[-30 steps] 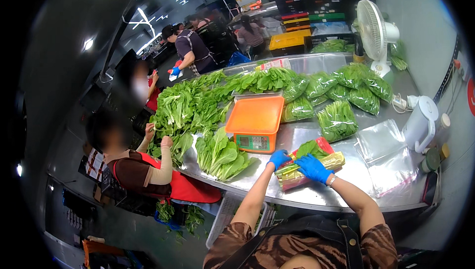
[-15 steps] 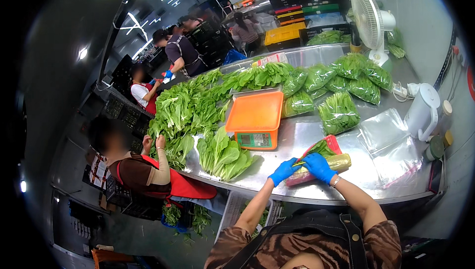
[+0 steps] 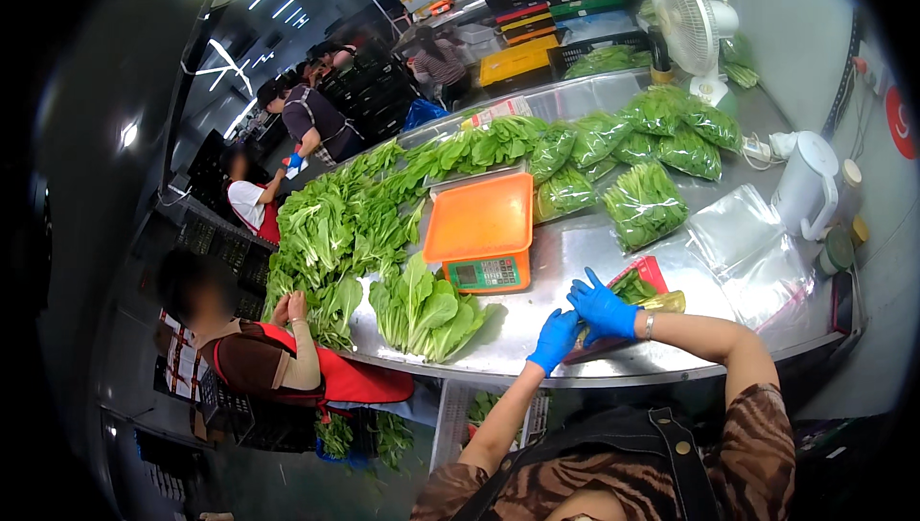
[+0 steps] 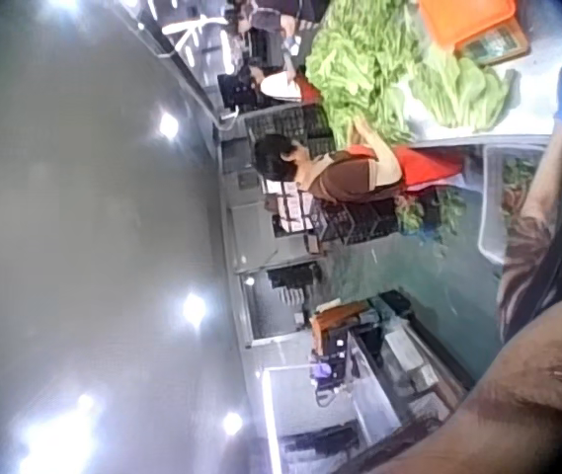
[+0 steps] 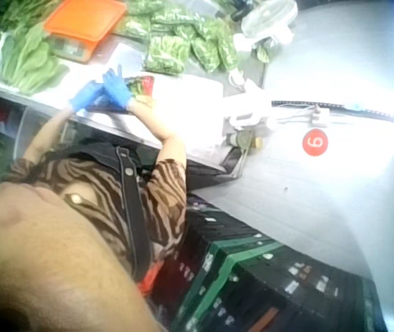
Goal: The person picks up bunches of leafy green vegetables, places them on a scale, and then inserts the weighed bunches into clear plastic bags on a metal table.
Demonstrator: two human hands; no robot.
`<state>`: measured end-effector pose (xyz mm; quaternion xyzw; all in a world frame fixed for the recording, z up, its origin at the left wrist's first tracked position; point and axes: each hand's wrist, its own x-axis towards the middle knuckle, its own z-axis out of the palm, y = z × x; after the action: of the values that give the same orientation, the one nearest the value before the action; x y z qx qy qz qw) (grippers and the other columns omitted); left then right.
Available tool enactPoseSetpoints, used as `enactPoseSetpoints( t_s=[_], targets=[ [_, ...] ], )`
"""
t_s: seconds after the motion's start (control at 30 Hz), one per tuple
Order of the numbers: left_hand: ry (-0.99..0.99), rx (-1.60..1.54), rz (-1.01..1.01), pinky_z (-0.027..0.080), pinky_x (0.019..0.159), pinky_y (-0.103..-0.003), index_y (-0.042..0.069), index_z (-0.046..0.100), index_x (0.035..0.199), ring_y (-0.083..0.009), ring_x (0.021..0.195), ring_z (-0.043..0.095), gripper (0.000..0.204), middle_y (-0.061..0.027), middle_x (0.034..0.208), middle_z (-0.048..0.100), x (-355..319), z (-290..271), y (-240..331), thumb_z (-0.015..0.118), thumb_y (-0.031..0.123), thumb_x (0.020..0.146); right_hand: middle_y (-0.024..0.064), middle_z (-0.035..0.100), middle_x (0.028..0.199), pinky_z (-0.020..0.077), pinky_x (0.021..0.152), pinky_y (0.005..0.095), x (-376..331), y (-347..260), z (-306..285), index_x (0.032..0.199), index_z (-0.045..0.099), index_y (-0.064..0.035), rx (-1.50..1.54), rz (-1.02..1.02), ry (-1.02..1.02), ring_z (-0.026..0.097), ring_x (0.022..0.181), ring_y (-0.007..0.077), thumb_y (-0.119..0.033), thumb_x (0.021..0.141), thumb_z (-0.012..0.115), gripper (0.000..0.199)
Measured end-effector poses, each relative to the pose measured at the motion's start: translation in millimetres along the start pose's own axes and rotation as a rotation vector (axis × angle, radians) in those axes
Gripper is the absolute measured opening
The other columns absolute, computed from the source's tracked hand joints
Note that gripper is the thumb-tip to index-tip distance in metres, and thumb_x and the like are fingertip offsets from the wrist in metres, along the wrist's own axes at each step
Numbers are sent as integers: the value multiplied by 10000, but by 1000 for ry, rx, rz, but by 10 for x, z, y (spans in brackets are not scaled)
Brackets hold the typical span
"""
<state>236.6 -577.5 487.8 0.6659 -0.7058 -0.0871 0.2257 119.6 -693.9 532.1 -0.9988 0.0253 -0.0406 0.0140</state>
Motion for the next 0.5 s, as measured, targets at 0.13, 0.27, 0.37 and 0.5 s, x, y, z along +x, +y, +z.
enactPoseSetpoints(
  t_s=[0.13, 0.27, 0.37, 0.5],
  targets=[
    [17, -37, -70, 300, 928, -453, 88, 493, 1113, -280, 925, 532, 357, -115, 949, 586, 33, 57, -61, 549, 199, 778, 165, 581, 932, 436, 763, 400, 43, 199, 105, 1161, 448, -62, 284, 106, -301, 573, 839, 325, -717, 536, 567, 913],
    [440, -155, -282, 275, 968, -403, 10, 423, 1158, -299, 1107, 410, 515, -164, 1143, 468, -77, 13, -12, 636, 182, 722, 179, 576, 990, 441, 773, 397, -19, 226, 104, 1235, 399, -107, 505, 394, -319, 568, 870, 347, -712, 602, 519, 884],
    [686, -528, -619, 296, 956, -363, -52, 301, 1223, -304, 1137, 356, 656, -193, 1236, 347, -397, 234, -50, 666, 180, 729, 219, 516, 1104, 389, 871, 377, -15, 239, 145, 1301, 309, -111, 706, 606, -159, 505, 1013, 345, -655, 691, 480, 834],
    [439, -1116, -698, 261, 983, -346, -17, 8, 1334, -294, 1226, 246, 842, -228, 1368, 102, -401, 627, 164, 608, 204, 785, 233, 451, 1188, 351, 915, 349, -19, 150, 119, 1319, 269, -103, 875, 733, -64, 454, 1089, 343, -607, 731, 474, 802]
  ],
)
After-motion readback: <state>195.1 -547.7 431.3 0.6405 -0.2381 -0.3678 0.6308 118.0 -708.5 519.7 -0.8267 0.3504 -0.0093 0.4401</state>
